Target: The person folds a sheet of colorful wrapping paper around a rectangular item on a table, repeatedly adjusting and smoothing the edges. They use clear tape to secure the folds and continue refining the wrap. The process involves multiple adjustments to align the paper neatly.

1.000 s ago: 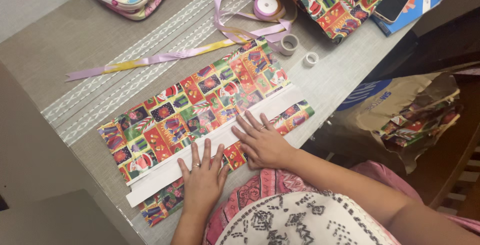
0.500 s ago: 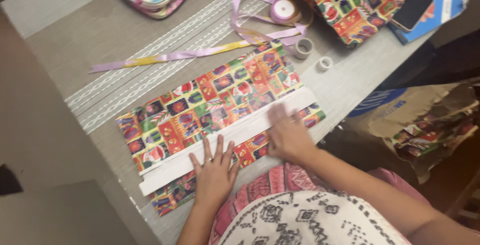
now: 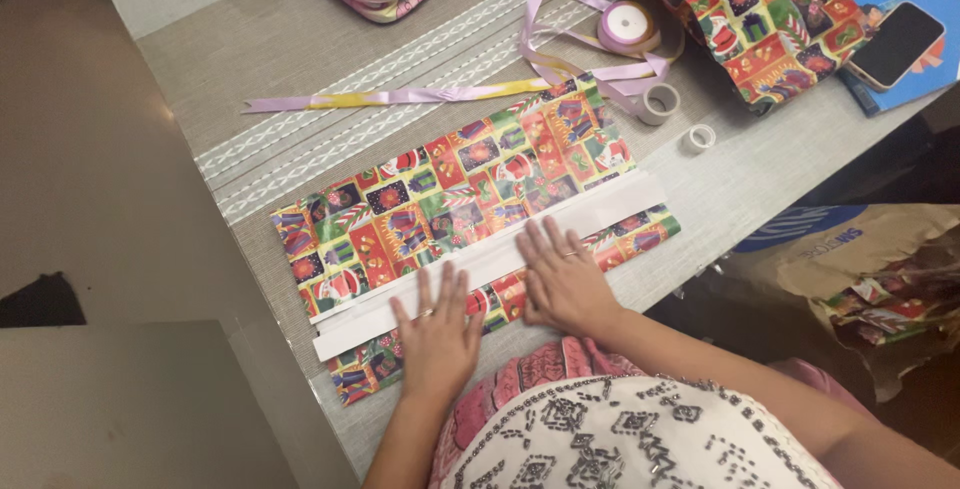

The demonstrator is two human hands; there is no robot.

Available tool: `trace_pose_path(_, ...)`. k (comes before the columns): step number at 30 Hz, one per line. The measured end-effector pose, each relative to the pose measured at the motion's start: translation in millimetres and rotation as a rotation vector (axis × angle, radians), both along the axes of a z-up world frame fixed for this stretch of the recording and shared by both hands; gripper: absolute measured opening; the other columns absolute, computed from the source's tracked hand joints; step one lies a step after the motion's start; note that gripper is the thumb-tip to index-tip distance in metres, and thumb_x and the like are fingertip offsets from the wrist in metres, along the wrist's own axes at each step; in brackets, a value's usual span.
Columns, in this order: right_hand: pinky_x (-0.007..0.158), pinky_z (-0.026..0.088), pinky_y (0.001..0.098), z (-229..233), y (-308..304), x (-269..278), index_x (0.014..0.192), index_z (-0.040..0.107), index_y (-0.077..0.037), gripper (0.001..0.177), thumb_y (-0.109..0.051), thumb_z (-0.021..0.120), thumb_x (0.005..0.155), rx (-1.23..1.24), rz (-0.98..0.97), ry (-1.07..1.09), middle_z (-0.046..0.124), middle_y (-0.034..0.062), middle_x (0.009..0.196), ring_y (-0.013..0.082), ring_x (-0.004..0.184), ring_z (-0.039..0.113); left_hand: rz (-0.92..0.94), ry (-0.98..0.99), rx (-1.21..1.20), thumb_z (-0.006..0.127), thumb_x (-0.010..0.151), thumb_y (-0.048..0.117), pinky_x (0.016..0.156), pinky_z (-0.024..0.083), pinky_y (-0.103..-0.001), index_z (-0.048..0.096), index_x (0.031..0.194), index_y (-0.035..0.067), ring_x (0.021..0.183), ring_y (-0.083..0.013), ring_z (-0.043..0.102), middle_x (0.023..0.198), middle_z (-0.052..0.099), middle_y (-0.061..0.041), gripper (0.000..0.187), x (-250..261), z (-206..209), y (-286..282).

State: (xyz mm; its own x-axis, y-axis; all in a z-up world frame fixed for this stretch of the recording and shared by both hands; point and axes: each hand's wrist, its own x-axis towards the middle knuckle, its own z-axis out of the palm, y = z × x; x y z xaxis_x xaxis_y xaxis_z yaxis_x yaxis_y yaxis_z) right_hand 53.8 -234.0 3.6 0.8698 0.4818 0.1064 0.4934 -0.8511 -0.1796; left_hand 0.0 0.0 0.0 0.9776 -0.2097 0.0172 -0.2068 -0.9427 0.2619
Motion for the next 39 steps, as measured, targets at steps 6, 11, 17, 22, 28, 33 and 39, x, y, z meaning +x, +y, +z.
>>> trace_pose_path(6,0.119,0.026,0.0609,1.5,-25.9,3.7,0.151,0.039,0.004,0.07,-0.03,0.046,0.09,-0.062,-0.14,-0.012,0.035,0.0262,0.159,0.0432,0.151,0.03,0.175,-0.025,-0.008,0.037,0.101,0.051,0.119,0.006,-0.063,0.033,0.158,0.017,0.155,-0.0345,0.012,0.168,0.022,-0.008,0.067,-27.0,-6.1,43.2)
trace_pose_path(11,0.115,0.028,0.0637,5.9,-61.2,18.9,0.148,0.04,0.008,0.081,-0.036,0.055,0.082,-0.162,-0.244,-0.025,0.035,0.0311,0.158,0.0459,0.148,0.031,0.308,-0.019,0.054,0.033,0.102,0.052,0.121,0.009,-0.061,0.032,0.159,0.014,0.155,-0.0358,0.014,0.168,0.023,-0.011,0.068,-45.6,1.9,68.1)
trace_pose_path(17,0.114,0.032,0.0645,31.3,-71.6,29.2,0.141,0.049,0.01,0.075,-0.033,0.061,0.081,-0.263,-0.308,-0.016,0.04,0.0313,0.155,0.0474,0.147,0.036,0.397,0.194,0.205,0.042,0.1,0.053,0.122,0.017,-0.06,0.033,0.158,0.004,0.151,-0.036,0.026,0.159,0.035,-0.014,0.076,-34.8,24.5,51.3)
trace_pose_path(22,0.115,0.03,0.063,26.7,1.6,14.7,0.12,0.059,0.0,0.051,-0.032,0.063,0.081,-0.231,0.073,0.148,0.039,0.0302,0.155,0.0458,0.145,0.037,-0.038,0.065,-0.135,0.053,0.096,0.041,0.119,0.019,-0.058,0.042,0.15,0.001,0.151,-0.0378,0.024,0.162,0.032,-0.018,0.068,0.0,23.6,2.1)
trace_pose_path(28,0.116,0.028,0.0597,23.3,19.4,20.7,0.142,0.048,0.008,0.069,-0.027,0.062,0.084,0.011,0.22,0.006,0.039,0.0303,0.157,0.0433,0.149,0.033,-0.095,-0.019,-0.091,0.041,0.103,0.036,0.121,0.018,-0.054,0.042,0.153,0.003,0.154,-0.0321,0.023,0.165,0.032,-0.011,0.06,19.2,5.3,-10.8)
trace_pose_path(33,0.118,0.026,0.0579,26.5,-40.5,36.4,0.147,0.035,0.005,0.091,-0.033,0.072,0.073,-0.133,-0.049,0.298,0.036,0.0266,0.156,0.0412,0.148,0.03,0.166,0.014,-0.032,0.038,0.105,0.037,0.122,0.018,-0.052,0.04,0.154,0.008,0.155,-0.0305,0.02,0.165,0.03,-0.009,0.057,-11.7,-0.6,53.9)
trace_pose_path(39,0.118,0.025,0.0648,7.2,-107.2,44.7,0.153,0.034,0.006,0.084,-0.031,0.061,0.082,-0.074,-0.005,-0.06,0.035,0.0294,0.16,0.0453,0.152,0.028,0.346,-0.013,0.044,0.039,0.101,0.037,0.12,0.018,-0.059,0.039,0.156,0.011,0.154,-0.0289,0.022,0.166,0.03,-0.007,0.06,-46.8,-2.9,97.8)
